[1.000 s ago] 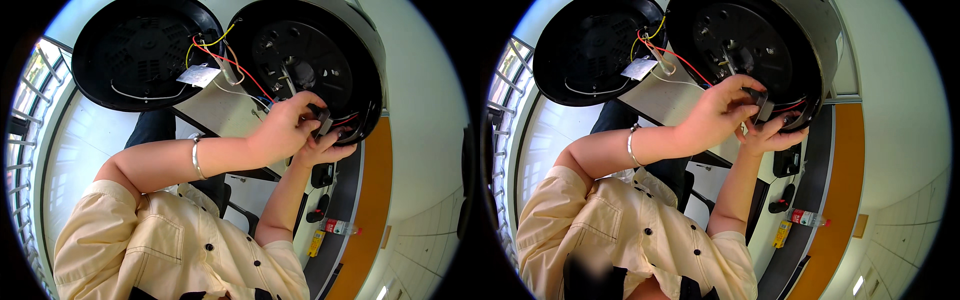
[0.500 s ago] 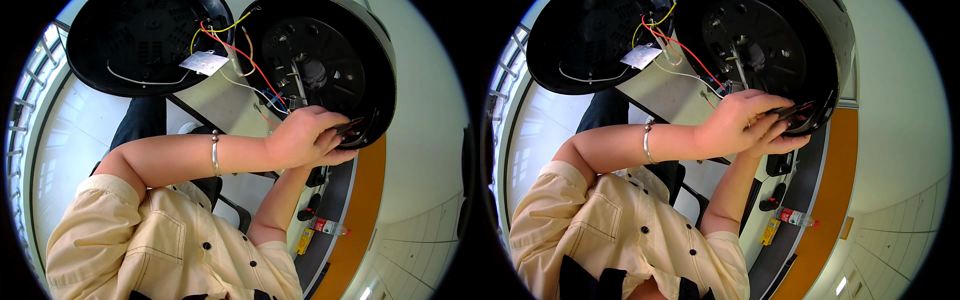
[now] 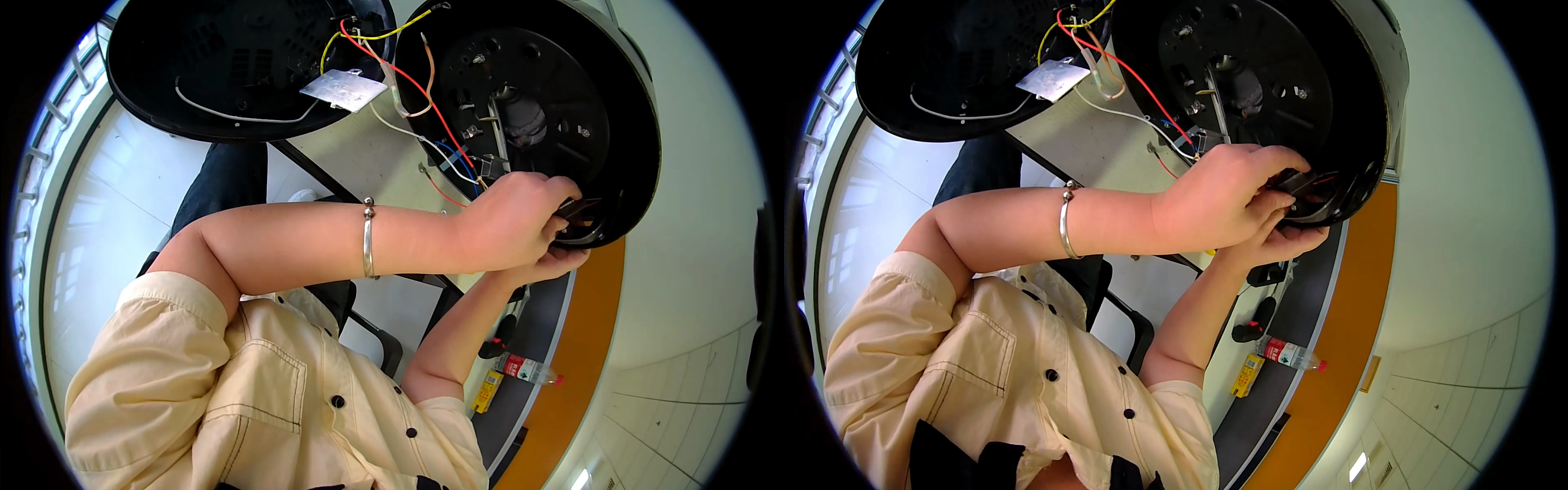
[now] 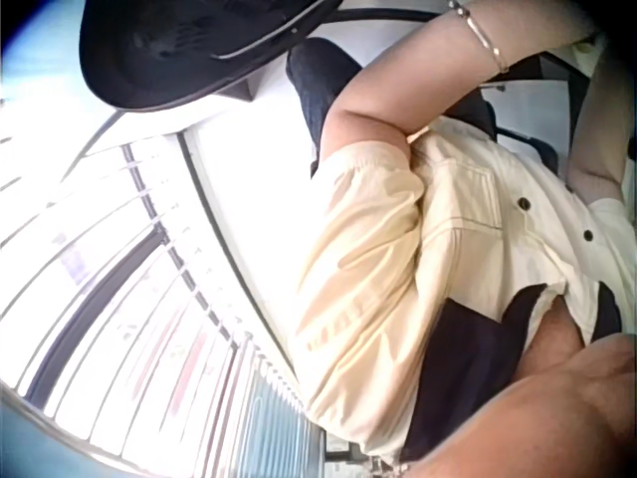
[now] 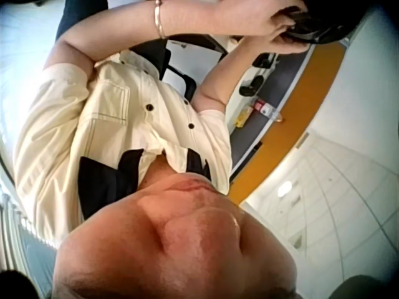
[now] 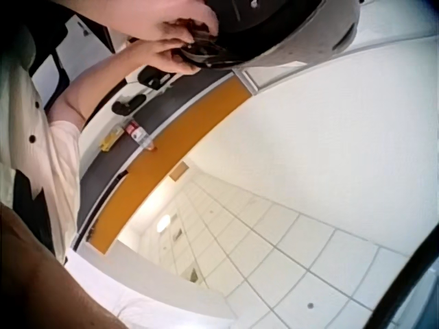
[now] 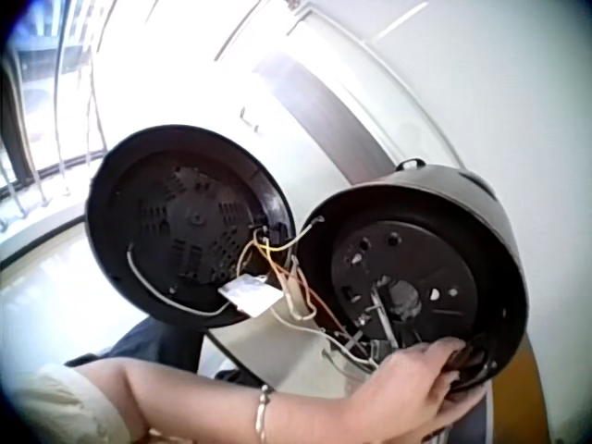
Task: The person uses a screwdriver to tighten screws on the underside of a black electronic device. They then connect alligator clips to the internal wires and adjust the wiring inside the device.
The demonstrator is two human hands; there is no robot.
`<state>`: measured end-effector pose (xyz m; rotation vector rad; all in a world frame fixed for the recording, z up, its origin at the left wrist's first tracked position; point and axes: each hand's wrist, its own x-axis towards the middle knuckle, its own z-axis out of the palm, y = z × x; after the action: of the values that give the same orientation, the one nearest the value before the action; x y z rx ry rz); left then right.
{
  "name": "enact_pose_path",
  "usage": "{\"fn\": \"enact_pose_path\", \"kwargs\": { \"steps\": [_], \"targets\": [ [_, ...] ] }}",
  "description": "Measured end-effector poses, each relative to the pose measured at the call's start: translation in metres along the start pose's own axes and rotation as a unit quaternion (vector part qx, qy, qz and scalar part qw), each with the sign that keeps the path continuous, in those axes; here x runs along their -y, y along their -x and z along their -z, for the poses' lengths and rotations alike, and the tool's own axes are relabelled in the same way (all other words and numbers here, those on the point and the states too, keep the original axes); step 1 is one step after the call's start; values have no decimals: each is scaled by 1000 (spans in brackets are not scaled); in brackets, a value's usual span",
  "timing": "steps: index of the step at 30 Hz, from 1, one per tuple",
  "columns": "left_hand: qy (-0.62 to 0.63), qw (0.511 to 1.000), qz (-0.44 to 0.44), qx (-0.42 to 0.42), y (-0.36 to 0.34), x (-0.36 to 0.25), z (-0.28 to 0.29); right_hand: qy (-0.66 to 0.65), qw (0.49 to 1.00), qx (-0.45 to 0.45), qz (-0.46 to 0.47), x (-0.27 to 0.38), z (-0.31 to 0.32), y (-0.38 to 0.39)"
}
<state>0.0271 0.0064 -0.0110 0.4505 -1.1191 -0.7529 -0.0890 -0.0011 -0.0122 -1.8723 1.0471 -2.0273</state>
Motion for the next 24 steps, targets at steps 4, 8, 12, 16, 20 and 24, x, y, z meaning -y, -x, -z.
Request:
{"fn": "enact_pose_path", "kwargs": {
  "steps": [4,8,12,16,20,24],
  "targets": [
    [24,997,65,16,-2,-11,2,82,997,0,18,9,-7,2],
    [9,999,40,20,-1,-14,3,-98,992,-21,-78,5,2,-1],
    [-34,999,-28,10,0,-10,0,-163,980,-25,-115,0,9,-4],
    [-40,996,-61,-45,2,-7,-1,-64,997,2,-44,4,1,-1],
    [-40,995,-83,-49,1,-6,3,-24,999,-27,-15,-1,2,1],
    [-64,994,-91,-4,2,2,0,-35,999,4,-14,0,5,0]
  ]
}}
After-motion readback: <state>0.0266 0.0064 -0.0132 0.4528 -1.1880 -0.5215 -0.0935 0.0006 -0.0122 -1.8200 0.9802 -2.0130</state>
